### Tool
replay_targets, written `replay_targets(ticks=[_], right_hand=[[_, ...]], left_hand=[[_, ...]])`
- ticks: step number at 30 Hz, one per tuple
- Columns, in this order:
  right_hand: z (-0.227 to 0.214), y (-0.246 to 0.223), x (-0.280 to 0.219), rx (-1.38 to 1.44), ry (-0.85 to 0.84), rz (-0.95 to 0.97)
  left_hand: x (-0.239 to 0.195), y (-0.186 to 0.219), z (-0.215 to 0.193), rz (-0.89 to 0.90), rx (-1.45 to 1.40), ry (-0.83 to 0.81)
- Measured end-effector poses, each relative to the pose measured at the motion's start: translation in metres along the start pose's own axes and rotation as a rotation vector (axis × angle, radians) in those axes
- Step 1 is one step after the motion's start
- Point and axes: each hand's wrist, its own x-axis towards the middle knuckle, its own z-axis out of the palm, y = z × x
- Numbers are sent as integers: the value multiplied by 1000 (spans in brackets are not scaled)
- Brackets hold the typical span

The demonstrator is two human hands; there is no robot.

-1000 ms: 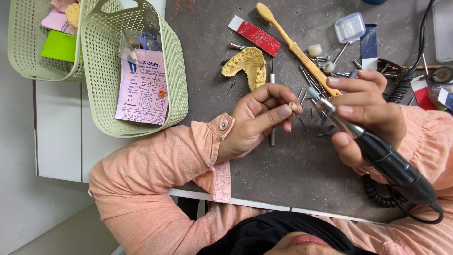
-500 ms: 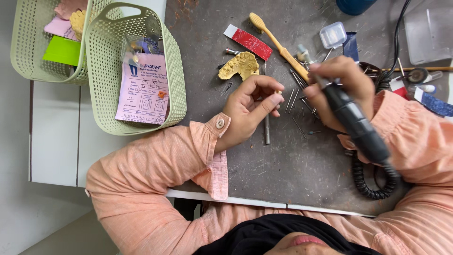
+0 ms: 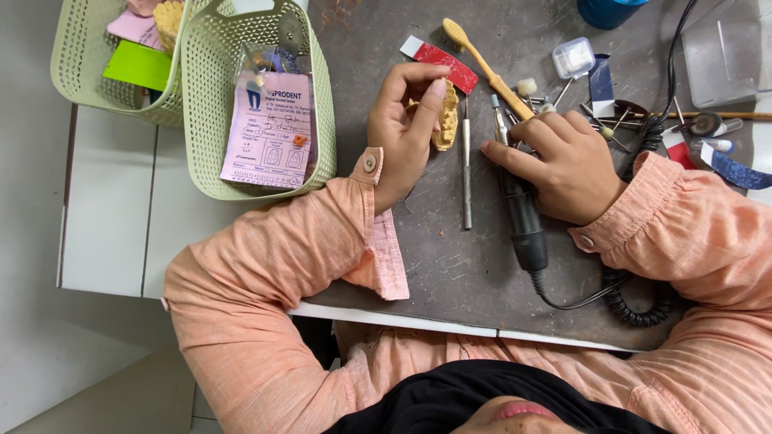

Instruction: The person uses a rotary handpiece to grind and shape a small beige dental crown held in their left hand. They then switch to a metal hand tool to scrape and refine the edges of the crown.

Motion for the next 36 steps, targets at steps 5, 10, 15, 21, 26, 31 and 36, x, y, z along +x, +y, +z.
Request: replay_targets(ticks=[5, 10, 15, 21, 26, 31, 36], right_hand=[[2, -3, 3, 67, -6, 34], [0, -1, 4, 70, -25, 56], [5, 6, -4, 188, 42, 114], [8, 16, -11, 427, 167, 326], [3, 14, -7, 484, 109, 204], [-1, 5, 5, 365, 35, 181], [-7, -1, 15, 150, 9, 203]], left_hand=[[1, 6, -2, 17, 87, -35], [-1, 6, 3, -41, 12, -38], [-1, 8, -1, -91, -47, -34], [-1, 17, -2, 51, 187, -46], [-4, 21, -2, 115, 263, -158], [-4, 24, -1, 142, 315, -261], [-8, 28, 3, 157, 289, -289]])
